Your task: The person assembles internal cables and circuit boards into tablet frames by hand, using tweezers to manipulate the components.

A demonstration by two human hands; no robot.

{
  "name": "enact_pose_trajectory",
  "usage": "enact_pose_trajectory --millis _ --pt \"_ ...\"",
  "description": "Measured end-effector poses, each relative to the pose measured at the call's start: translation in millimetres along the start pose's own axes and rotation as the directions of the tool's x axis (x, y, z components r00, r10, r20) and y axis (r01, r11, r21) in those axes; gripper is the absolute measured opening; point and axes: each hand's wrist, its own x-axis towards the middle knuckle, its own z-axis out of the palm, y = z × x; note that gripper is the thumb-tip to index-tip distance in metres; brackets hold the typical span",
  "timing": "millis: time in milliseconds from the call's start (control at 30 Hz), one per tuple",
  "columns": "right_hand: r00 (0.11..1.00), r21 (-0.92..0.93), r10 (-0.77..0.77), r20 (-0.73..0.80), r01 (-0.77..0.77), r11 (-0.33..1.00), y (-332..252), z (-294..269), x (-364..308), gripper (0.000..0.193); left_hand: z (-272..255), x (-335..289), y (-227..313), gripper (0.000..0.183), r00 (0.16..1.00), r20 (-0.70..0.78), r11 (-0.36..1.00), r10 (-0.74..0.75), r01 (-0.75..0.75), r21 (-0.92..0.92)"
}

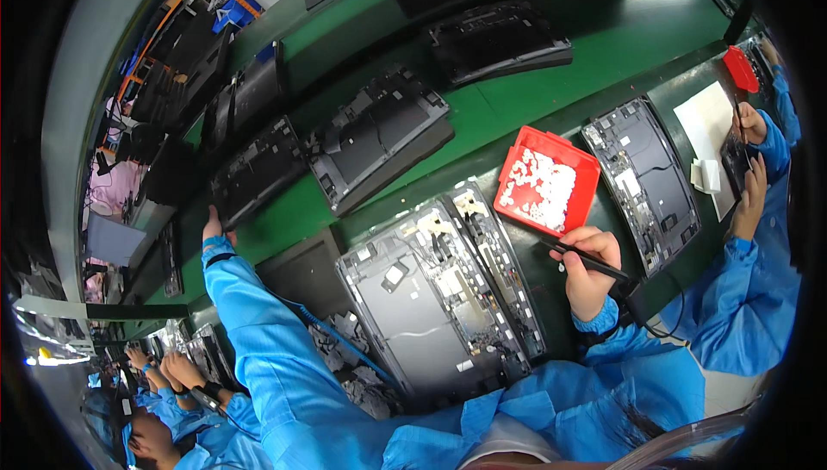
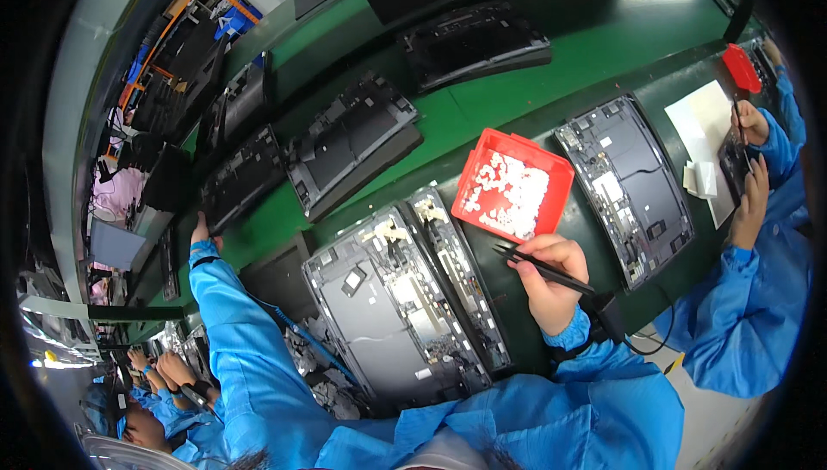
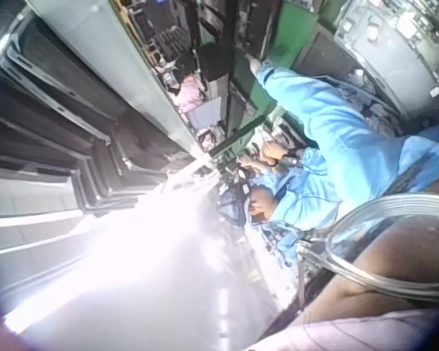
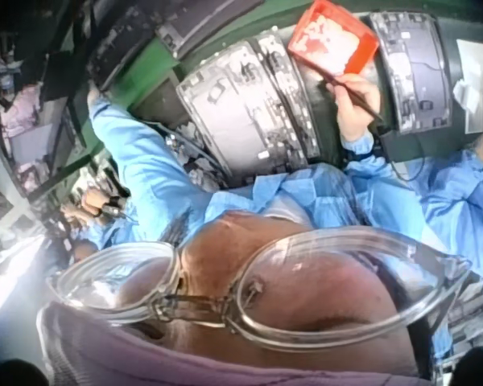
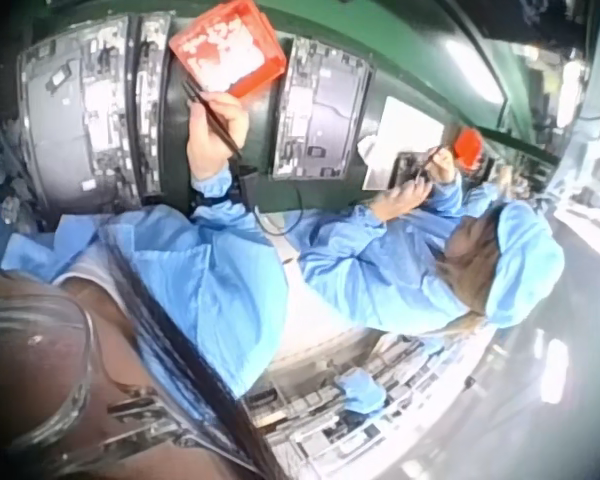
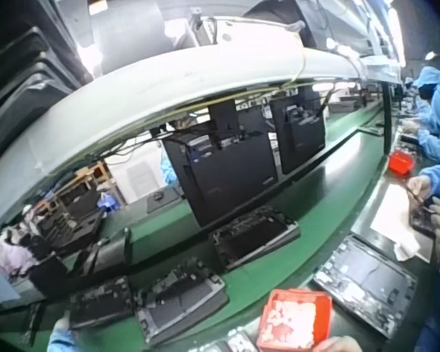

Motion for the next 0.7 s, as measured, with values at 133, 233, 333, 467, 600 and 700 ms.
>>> enact_pose_trajectory --millis 133,233,333,467,600,700 --pt "1.000 0.033 -0.021 0.019 0.020 0.999 1 5 -2 0.021 -30 -13 15 0.048 0.971 -0.171 0.979 0.169 -0.185 -0.086" --pt "0.998 0.034 -0.031 0.052 0.029 0.999 -2 7 -2 0.021 -68 -32 28 0.050 0.939 0.038 0.930 0.343 -0.334 -0.156" --pt "0.999 0.113 -0.045 -0.002 0.045 0.993 -5 6 -3 0.022 -37 -129 47 0.051 0.882 0.311 0.907 0.354 -0.242 -0.345" --pt "0.988 0.162 -0.152 -0.039 0.157 0.974 -19 2 1 0.021 -4 -173 24 0.042 0.639 0.657 0.901 0.400 -0.404 -0.155" --pt "0.973 0.174 -0.220 -0.068 0.228 0.958 -32 -1 0 0.021 55 -246 -20 0.030 0.402 0.875 0.863 0.269 -0.503 -0.035" --pt "0.979 0.191 -0.196 -0.048 0.201 0.961 -40 -2 -7 0.023 72 -259 -38 0.032 0.356 0.922 0.831 0.156 -0.551 0.072"
